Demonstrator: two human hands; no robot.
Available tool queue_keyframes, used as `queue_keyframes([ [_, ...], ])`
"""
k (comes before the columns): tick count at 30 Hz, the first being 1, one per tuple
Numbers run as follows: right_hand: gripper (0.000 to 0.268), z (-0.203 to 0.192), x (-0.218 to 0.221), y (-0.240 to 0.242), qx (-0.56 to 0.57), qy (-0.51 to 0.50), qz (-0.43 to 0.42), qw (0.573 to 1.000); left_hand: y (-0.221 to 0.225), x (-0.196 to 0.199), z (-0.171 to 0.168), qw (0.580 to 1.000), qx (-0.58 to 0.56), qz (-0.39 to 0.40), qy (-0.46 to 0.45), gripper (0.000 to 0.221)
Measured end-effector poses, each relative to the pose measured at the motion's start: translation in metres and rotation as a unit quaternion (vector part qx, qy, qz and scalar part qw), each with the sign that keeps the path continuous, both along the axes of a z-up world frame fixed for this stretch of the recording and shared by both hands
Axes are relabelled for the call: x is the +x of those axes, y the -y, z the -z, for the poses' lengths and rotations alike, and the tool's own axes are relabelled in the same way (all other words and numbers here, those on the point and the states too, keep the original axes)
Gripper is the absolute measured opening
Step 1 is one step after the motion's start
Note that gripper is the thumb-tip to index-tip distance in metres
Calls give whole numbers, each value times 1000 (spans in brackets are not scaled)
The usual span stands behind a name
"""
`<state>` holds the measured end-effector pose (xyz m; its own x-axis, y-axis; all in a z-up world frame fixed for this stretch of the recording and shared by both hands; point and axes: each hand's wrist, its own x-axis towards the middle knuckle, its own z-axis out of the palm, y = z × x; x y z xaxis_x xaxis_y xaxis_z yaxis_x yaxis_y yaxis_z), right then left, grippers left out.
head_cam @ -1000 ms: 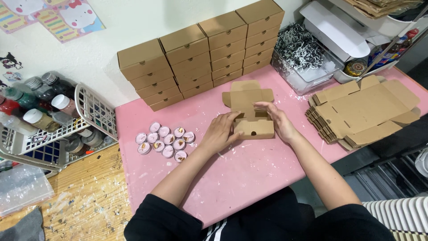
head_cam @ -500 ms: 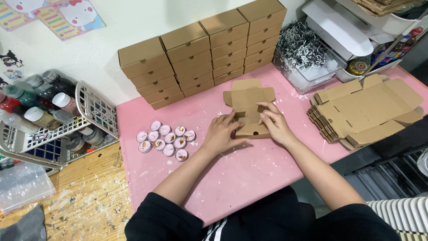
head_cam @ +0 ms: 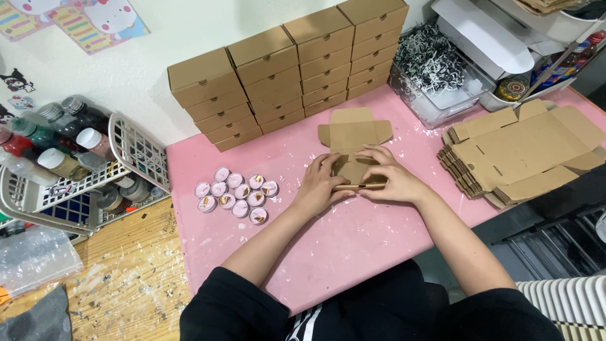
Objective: Assembling small cardboard boxes, filling them with shredded paper, and placing small pink candles inside before closing them.
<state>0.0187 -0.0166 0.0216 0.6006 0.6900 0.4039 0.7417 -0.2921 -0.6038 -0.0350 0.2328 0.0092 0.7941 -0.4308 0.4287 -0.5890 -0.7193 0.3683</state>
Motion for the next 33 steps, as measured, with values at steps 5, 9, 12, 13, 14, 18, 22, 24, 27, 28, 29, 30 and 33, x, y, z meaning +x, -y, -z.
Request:
queue_keyframes([
  [5,25,-13,-7,0,-24,29,20,999,1,2,4,998,-51,12,-24,32],
  [9,24,-9,-14,0,-43,108,55,992,2,2,6,998,-62,1,-32,28],
  [12,25,-7,-15,-2,-103,133,64,984,2,6,14,997,-62,-9,-41,29],
  [13,25,-7,-15,-3,-103,133,65,984,2,6,14,997,-62,-8,-41,29],
  [14,24,-7,-15,-3,-135,108,65,983,2,7,14,997,-63,-10,-44,29],
  [18,21,-15,-19,-5,-101,93,34,990,1,7,9,997,-54,-14,-58,29],
  [22,21,-11,-16,-2,-101,94,38,990,0,4,4,998,-46,-8,-51,27],
  [24,23,-13,-16,-3,-78,107,23,991,-1,4,4,999,-45,3,-27,27],
  [27,25,-12,-16,-3,-132,85,54,986,-4,8,13,999,-37,12,-16,27],
  [28,25,-14,-17,-4,-132,84,55,986,-4,7,11,999,-37,13,-17,27],
  [29,24,-16,-19,-5,-98,93,37,990,-4,7,8,999,-21,12,-24,27],
  [30,23,-17,-20,-5,-64,102,20,993,-3,7,6,999,-5,12,-30,27],
  [33,32,-15,-17,0,-68,95,40,992,-1,9,-11,999,5,13,-35,40],
])
